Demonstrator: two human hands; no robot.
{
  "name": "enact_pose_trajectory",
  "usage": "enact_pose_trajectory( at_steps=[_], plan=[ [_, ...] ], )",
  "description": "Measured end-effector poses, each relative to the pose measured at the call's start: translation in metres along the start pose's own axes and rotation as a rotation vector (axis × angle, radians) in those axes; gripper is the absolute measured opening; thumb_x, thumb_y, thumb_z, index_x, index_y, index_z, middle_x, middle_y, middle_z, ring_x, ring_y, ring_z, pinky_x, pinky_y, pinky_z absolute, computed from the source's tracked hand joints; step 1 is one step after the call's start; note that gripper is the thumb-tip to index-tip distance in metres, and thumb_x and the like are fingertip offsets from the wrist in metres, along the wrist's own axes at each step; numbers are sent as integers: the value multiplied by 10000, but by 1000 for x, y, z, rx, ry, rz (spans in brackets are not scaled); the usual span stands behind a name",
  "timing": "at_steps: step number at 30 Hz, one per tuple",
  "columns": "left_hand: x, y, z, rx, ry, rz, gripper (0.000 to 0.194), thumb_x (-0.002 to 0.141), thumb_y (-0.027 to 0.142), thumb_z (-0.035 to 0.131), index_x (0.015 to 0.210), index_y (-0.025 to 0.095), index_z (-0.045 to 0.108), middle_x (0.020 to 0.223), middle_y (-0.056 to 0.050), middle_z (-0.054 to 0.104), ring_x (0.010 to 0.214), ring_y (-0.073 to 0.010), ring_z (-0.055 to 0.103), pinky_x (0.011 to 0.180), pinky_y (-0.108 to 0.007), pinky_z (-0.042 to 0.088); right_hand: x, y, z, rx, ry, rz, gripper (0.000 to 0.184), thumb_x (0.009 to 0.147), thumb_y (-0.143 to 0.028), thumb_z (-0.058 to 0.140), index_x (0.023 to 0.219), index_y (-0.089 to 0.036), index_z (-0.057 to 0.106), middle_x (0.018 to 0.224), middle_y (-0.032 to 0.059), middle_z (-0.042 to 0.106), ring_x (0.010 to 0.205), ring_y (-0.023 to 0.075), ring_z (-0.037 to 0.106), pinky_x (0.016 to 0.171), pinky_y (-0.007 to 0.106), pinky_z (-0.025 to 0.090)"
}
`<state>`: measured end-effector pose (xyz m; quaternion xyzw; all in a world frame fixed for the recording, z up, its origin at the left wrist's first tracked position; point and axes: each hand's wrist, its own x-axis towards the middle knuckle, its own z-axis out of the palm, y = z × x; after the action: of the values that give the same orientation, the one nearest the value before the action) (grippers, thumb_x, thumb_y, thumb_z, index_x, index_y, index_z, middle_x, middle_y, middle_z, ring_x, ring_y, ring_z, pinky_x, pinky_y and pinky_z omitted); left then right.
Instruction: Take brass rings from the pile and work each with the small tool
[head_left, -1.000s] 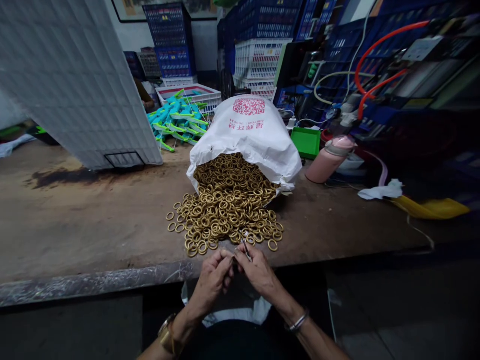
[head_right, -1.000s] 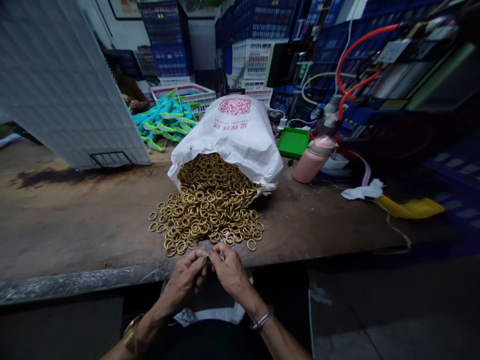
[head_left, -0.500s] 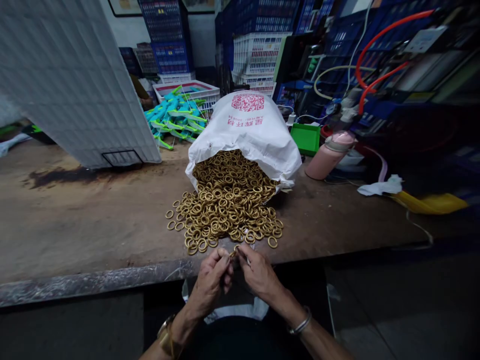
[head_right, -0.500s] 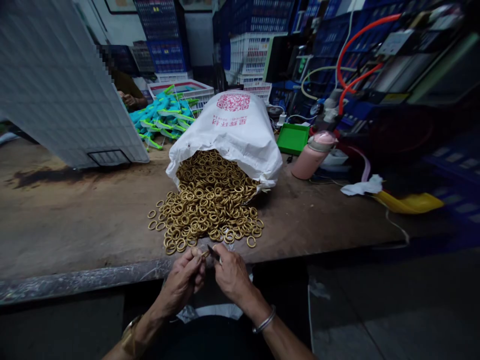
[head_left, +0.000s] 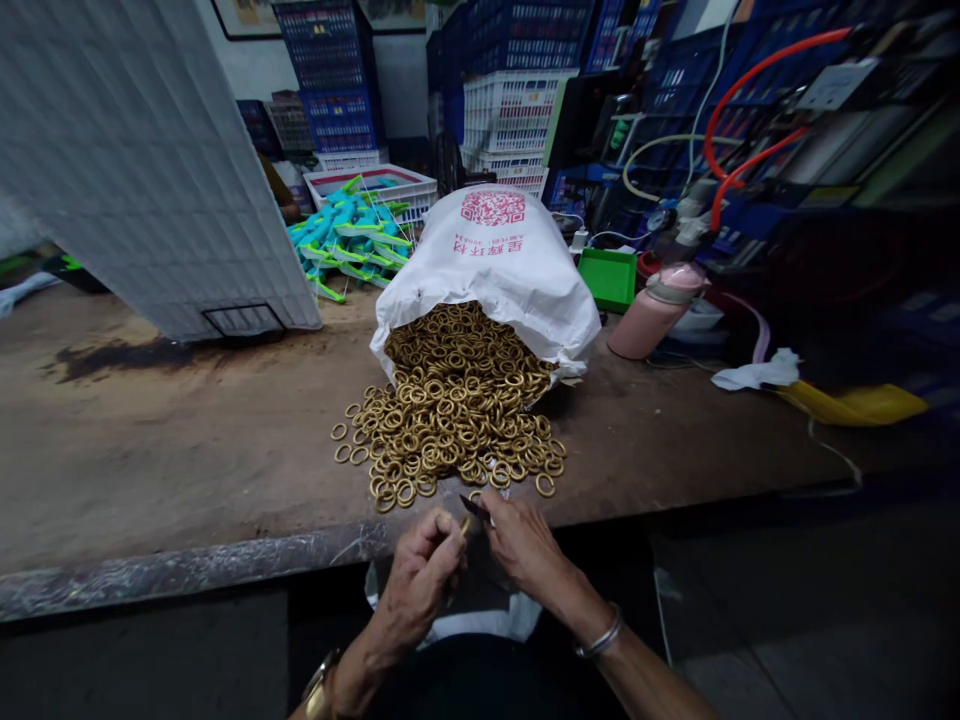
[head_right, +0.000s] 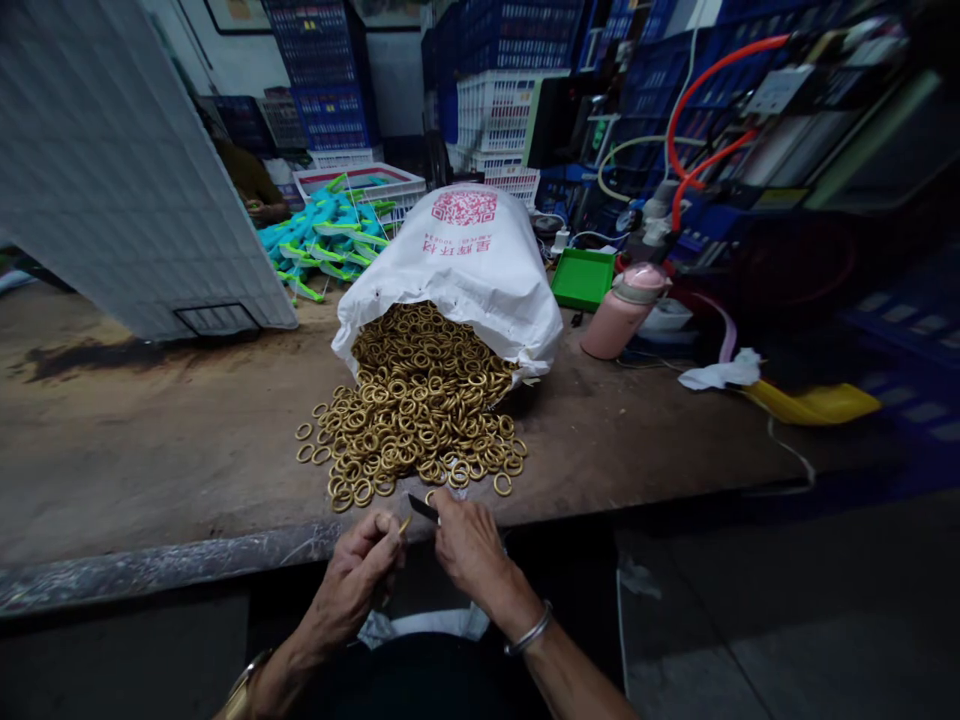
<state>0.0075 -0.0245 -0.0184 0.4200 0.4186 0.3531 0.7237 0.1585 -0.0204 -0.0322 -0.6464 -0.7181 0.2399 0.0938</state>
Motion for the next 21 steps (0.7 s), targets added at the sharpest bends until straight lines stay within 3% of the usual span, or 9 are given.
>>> enact_pose_trajectory(
  at_steps=[3, 7, 13, 16, 21],
  plan=[
    [-4, 4, 2, -195, -61, -61, 292, 724, 433, 584, 704, 182, 437, 547, 57, 469, 368, -33, 337, 330, -146, 267, 2, 2, 3, 31, 99, 80, 245, 715, -76, 402, 906, -195, 500, 705, 27, 632, 641, 155, 574, 543, 234, 266],
    [0, 3, -1, -405, 9, -157, 259, 736, 398, 574, 726, 165, 460, 658, 20, 529, 412, -30, 365, 348, -142, 253, 4, 0, 7, 65, 253, 122, 160, 785, -145, 426, 928, -198, 476, 807, 40, 643, 700, 163, 596, 585, 234, 312],
    [3, -4, -9, -462, 32, -150, 182, 735, 337, 560, 794, 184, 481, 639, 17, 552, 411, -58, 422, 350, -159, 265, 5, 3, 22, -72, 292, 110, 217, 800, -231, 474, 1014, -206, 450, 846, 68, 651, 721, 209, 614, 586, 266, 322],
    [6, -6, -11, -521, 3, -194, 286, 663, 312, 626, 894, 191, 509, 615, 19, 559, 405, -67, 438, 350, -163, 261, 8, 8, 29, -102, 327, 121, 236, 781, -203, 487, 1014, -207, 449, 817, 67, 652, 717, 213, 615, 592, 268, 330],
    [10, -6, -12, -570, 61, -269, 282, 608, 360, 693, 696, 144, 534, 672, -9, 579, 530, -87, 524, 409, -161, 319, 10, 11, 24, -27, 318, 74, 153, 762, -147, 438, 897, -219, 453, 732, 30, 632, 653, 188, 601, 563, 254, 325]
  ],
)
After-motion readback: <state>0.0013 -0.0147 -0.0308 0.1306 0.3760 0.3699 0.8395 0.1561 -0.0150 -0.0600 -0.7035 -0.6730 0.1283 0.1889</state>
